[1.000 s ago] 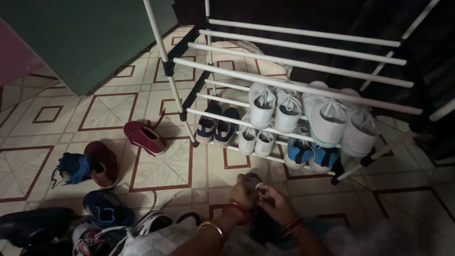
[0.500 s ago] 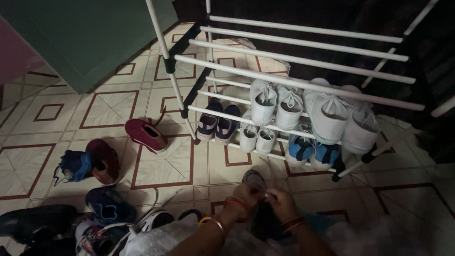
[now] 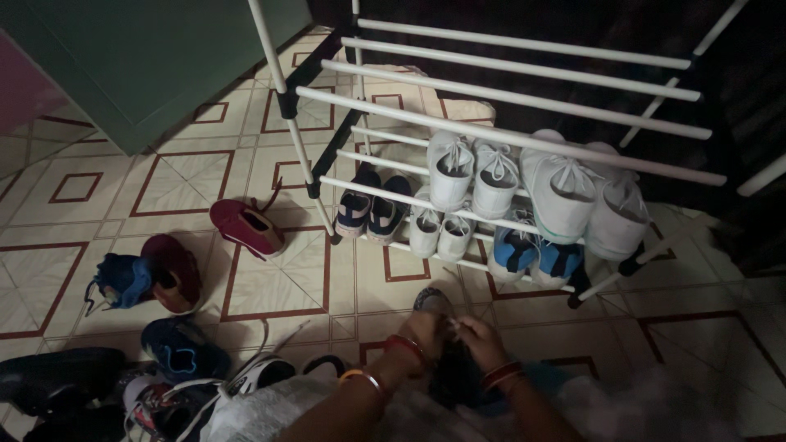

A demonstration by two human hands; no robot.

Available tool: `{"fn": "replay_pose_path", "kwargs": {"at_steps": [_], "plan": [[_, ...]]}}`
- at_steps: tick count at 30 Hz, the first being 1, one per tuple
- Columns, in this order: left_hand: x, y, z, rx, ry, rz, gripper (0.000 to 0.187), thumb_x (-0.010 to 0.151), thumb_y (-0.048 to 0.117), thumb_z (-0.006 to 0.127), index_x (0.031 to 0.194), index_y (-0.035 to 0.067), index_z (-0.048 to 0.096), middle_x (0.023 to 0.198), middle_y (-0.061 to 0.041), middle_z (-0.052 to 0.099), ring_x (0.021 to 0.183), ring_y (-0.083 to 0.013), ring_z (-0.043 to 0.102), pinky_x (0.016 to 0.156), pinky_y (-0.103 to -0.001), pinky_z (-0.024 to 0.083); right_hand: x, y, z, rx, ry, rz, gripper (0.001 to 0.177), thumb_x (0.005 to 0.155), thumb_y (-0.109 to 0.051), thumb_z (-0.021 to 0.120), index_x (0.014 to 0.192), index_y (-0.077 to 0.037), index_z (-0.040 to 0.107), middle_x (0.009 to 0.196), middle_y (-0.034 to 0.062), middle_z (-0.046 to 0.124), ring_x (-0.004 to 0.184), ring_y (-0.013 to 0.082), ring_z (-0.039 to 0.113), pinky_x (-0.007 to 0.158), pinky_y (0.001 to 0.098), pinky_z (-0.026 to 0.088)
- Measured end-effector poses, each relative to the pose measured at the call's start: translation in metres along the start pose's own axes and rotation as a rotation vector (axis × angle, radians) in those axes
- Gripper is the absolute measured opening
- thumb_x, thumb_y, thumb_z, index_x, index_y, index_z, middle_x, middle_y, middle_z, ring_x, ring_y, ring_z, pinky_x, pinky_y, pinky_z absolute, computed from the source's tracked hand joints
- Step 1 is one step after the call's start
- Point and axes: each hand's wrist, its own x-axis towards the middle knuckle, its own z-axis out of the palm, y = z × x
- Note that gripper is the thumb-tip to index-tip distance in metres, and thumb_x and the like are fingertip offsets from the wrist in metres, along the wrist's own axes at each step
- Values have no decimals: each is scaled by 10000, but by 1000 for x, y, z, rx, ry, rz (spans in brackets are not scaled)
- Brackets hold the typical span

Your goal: The person ties the laces of shoes and places them onto the tiers of a metal shoe rack, handling different pairs one at a time.

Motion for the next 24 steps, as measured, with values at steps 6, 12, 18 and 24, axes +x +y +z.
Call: {"fn": "replay_pose_path", "kwargs": {"at_steps": [6,12,18,24], "plan": [[27,-29,27,406,-257,-212,216,924,238,698,1005,48,761,972,-213,728,906,-295,743,822,-396,617,-6,-20,2,-106,12,-36,279,977,-290,594,1070,-80,752,983,64,770,893,167,719,840,331,564],[23,-40,20,-160,-48,-107,179,868,216,708,968,91,787,935,-185,759,869,-301,758,807,-392,593,-13,-31,5,-88,36,-34,247,947,-245,603,1121,-111,715,1027,57,763,921,164,725,841,345,582],[9,-27,24,-262,190,79,197,840,170,680,1014,86,720,992,-190,735,932,-347,707,815,-423,565,7,14,1,-97,56,-13,234,964,-207,606,1102,-74,740,1007,83,765,925,180,712,862,337,562],[11,-20,-7,8,137,558,222,785,11,651,943,148,723,1034,-110,726,987,-274,698,877,-389,590,23,50,-6,142,-77,35,264,948,-261,638,1046,-60,777,961,73,778,918,184,717,871,325,546]]}}
